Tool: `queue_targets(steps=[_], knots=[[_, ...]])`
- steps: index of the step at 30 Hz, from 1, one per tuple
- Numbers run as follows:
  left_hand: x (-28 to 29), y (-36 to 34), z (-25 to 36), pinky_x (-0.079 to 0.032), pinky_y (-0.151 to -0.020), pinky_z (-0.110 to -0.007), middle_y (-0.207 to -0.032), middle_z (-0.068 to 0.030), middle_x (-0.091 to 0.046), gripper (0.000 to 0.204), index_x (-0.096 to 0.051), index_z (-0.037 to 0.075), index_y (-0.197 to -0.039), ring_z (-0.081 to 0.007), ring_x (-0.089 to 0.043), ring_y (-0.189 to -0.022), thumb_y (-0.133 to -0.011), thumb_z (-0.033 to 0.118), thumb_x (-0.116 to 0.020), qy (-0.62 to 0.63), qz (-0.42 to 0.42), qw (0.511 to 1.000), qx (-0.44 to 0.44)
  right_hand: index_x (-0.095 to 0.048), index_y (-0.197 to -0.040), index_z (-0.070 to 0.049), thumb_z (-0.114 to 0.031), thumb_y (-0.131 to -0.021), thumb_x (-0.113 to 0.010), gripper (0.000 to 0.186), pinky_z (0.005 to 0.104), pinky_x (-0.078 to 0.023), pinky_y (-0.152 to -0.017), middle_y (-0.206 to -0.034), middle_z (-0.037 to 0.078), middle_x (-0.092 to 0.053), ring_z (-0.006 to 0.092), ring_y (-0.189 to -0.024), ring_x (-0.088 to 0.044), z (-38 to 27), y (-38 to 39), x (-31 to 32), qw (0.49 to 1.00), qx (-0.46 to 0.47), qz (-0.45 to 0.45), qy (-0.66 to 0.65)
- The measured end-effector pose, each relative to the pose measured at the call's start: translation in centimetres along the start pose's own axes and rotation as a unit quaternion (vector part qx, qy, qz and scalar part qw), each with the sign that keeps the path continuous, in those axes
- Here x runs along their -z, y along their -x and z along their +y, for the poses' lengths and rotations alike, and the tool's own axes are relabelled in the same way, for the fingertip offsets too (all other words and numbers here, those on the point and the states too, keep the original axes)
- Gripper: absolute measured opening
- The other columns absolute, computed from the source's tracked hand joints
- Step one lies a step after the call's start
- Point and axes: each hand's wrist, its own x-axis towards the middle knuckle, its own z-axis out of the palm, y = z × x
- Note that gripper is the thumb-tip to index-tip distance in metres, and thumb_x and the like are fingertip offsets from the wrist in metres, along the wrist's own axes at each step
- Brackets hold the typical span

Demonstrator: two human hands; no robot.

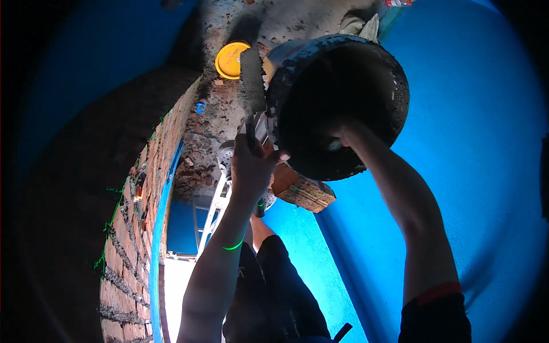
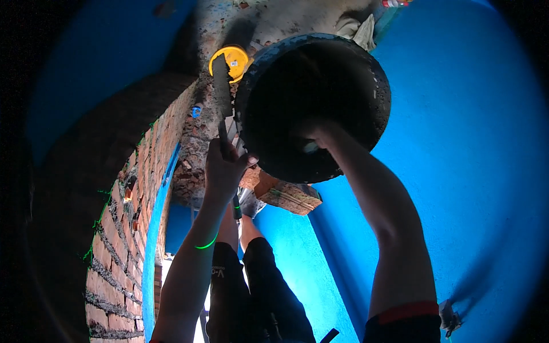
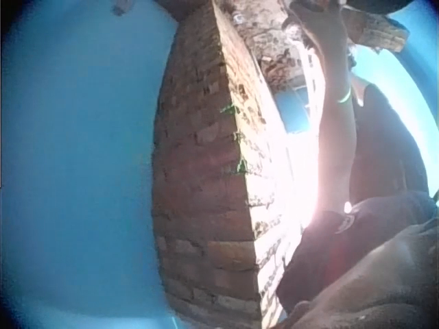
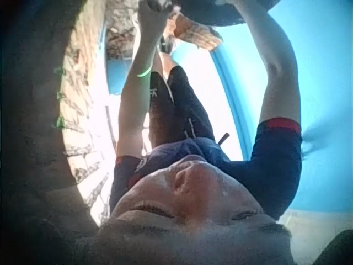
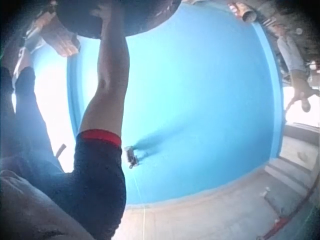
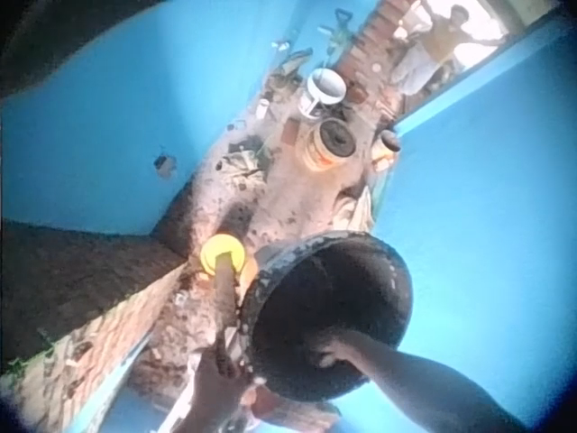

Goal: The person applies mortar to a brick wall using a trowel and a hawk, then places a brick on the mortar and taps it into place.

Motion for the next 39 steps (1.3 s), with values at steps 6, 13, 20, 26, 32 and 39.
queue_targets(steps=[6,13,20,26,32,39], knots=[[1.1,0.1,-1.6,-0.039,-0.054,-0.026,-0.067,0.0007,-0.043,0.046,-0.041,0.007,-0.082,-0.0102,-0.041,-0.059,-0.065,0.02,-0.082,-0.057,0.015,0.998,0.009,-0.053,-0.116,-0.008,-0.026,-0.086,-0.055,0.035,0.0438,-0.052,-0.072,-0.107,0.014,-0.061,0.0274,-0.097,-0.06,-11.4,3.1,-2.4,0.743,-0.118,-0.017,-0.658],[-1.1,-0.2,0.3,-0.037,-0.051,-0.027,-0.064,0.0018,-0.041,0.047,-0.041,0.008,-0.081,-0.01,-0.039,-0.056,-0.066,0.023,-0.083,-0.052,-0.011,0.998,-0.028,-0.052,-0.086,-0.003,-0.022,-0.084,-0.059,0.02,0.0265,-0.052,-0.05,-0.069,0.006,-0.056,0.0168,-0.057,-0.057,-9.0,5.7,6.8,0.51,0.039,-0.17,-0.842],[0.2,0.3,-0.9,-0.04,-0.053,-0.031,-0.064,0.0004,-0.041,0.053,-0.041,0.007,-0.083,-0.0131,-0.041,-0.056,-0.064,0.031,-0.084,-0.085,0.033,0.996,0.006,-0.06,-0.086,-0.004,-0.024,-0.084,-0.058,0.019,0.0335,-0.05,-0.059,-0.07,0.011,-0.06,0.0229,-0.064,-0.062,-7.3,12.0,8.2,0.998,-0.005,0.041,0.054],[-0.8,-0.2,-1.9,-0.041,-0.054,-0.032,-0.067,-0.0016,-0.042,0.052,-0.041,0.006,-0.088,-0.0145,-0.044,-0.059,-0.066,0.031,-0.082,0.002,0.0,1.0,-0.008,-0.063,-0.102,-0.007,-0.03,-0.084,-0.052,0.031,0.0406,-0.051,-0.072,-0.089,0.013,-0.065,0.0293,-0.083,-0.063,-1.3,4.9,6.0,0.85,0.152,0.36,0.353],[-0.3,0.2,-1.8,-0.042,-0.055,-0.03,-0.069,-0.0004,-0.042,0.052,-0.041,0.007,-0.087,-0.0128,-0.043,-0.061,-0.064,0.026,-0.083,0.033,0.014,0.999,0.015,-0.063,-0.102,-0.008,-0.033,-0.086,-0.053,0.032,0.0372,-0.052,-0.07,-0.087,0.012,-0.065,0.0263,-0.081,-0.063,-0.4,-0.4,1.3,0.873,0.145,0.274,0.377],[0.1,0.3,-0.9,-0.039,-0.053,-0.029,-0.068,-0.0008,-0.041,0.052,-0.039,0.007,-0.084,-0.0122,-0.041,-0.059,-0.065,0.029,-0.083,-0.031,0.008,0.999,0.002,-0.063,-0.101,-0.008,-0.034,-0.087,-0.054,0.031,0.0374,-0.052,-0.069,-0.09,0.011,-0.065,0.0246,-0.083,-0.063,-3.3,-1.9,-2.3,0.982,0.086,0.163,0.029]])
